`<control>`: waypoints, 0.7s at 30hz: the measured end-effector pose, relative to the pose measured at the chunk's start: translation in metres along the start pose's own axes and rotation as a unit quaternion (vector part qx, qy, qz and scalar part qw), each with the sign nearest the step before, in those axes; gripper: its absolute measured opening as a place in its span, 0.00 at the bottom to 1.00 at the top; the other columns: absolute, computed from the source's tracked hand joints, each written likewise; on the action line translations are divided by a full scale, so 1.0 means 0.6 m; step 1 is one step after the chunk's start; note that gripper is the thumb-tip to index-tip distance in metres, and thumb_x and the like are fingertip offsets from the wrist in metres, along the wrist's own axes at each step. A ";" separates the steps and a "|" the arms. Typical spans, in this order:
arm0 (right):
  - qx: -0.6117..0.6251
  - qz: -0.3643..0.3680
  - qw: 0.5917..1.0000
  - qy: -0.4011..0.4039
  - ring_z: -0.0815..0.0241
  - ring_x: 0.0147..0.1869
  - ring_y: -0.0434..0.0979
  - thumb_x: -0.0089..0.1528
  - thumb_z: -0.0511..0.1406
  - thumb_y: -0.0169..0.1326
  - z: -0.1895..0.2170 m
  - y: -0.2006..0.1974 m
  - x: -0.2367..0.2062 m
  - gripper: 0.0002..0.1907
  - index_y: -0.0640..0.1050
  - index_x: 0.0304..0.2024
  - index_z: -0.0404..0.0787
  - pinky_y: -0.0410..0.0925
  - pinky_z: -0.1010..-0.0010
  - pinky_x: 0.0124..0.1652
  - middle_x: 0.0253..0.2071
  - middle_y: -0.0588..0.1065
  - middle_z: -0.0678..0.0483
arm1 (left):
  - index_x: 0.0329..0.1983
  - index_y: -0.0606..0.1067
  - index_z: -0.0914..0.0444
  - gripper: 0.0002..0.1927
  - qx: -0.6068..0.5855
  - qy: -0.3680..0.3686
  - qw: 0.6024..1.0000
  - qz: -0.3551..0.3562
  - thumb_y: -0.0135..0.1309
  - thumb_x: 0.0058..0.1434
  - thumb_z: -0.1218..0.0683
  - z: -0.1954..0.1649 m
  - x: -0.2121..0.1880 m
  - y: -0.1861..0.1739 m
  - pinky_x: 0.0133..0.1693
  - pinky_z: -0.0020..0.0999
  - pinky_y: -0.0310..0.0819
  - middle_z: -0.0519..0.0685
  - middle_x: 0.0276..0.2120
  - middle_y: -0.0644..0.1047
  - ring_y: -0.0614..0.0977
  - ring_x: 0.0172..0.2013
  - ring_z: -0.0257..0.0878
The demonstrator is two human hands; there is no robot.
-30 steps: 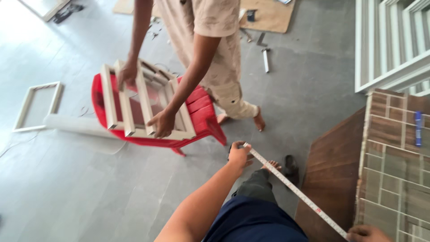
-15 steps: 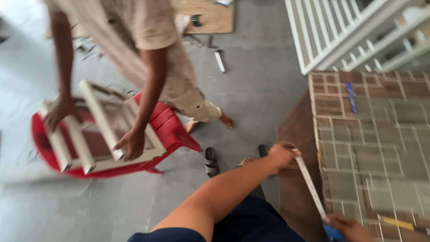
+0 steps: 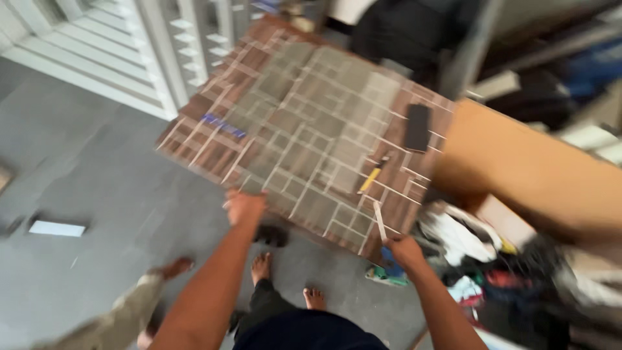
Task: The person measures and marks a glass pane on a tiled table using a tape measure and a pencil. They also measure a white window frame resting on a red plastic chair and wipe the glass with a cloth.
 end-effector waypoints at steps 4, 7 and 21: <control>-0.089 -0.122 0.988 0.043 0.38 0.50 0.81 0.60 0.47 0.58 0.004 0.031 0.015 0.21 0.84 0.46 0.39 0.73 0.54 0.49 0.43 0.82 0.38 | 0.68 0.55 0.58 0.45 -0.390 -0.216 0.883 0.147 0.64 0.57 0.36 0.003 0.015 0.045 0.57 0.67 0.70 0.62 0.63 0.69 0.73 0.64 0.64; -0.110 -0.166 0.978 0.055 0.35 0.52 0.80 0.61 0.48 0.55 0.040 0.065 0.022 0.21 0.83 0.47 0.42 0.72 0.50 0.51 0.45 0.80 0.36 | 0.64 0.67 0.66 0.39 -0.416 -0.209 0.872 0.149 0.67 0.58 0.41 0.012 0.011 0.079 0.44 0.68 0.81 0.65 0.59 0.72 0.78 0.55 0.68; 0.211 -0.027 0.975 0.071 0.55 0.36 0.83 0.59 0.42 0.61 0.037 0.179 0.038 0.19 0.86 0.44 0.35 0.74 0.63 0.39 0.33 0.85 0.47 | 0.64 0.70 0.64 0.26 -0.607 -0.173 0.762 0.146 0.53 0.65 0.51 0.239 0.102 -0.018 0.42 0.54 0.78 0.56 0.53 0.77 0.80 0.43 0.60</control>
Point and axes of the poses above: each hand's wrist, its own x-axis towards the middle knuckle, its own y-axis out of the palm, z = x × y, the point moved 4 cm from there along x, towards the middle knuckle
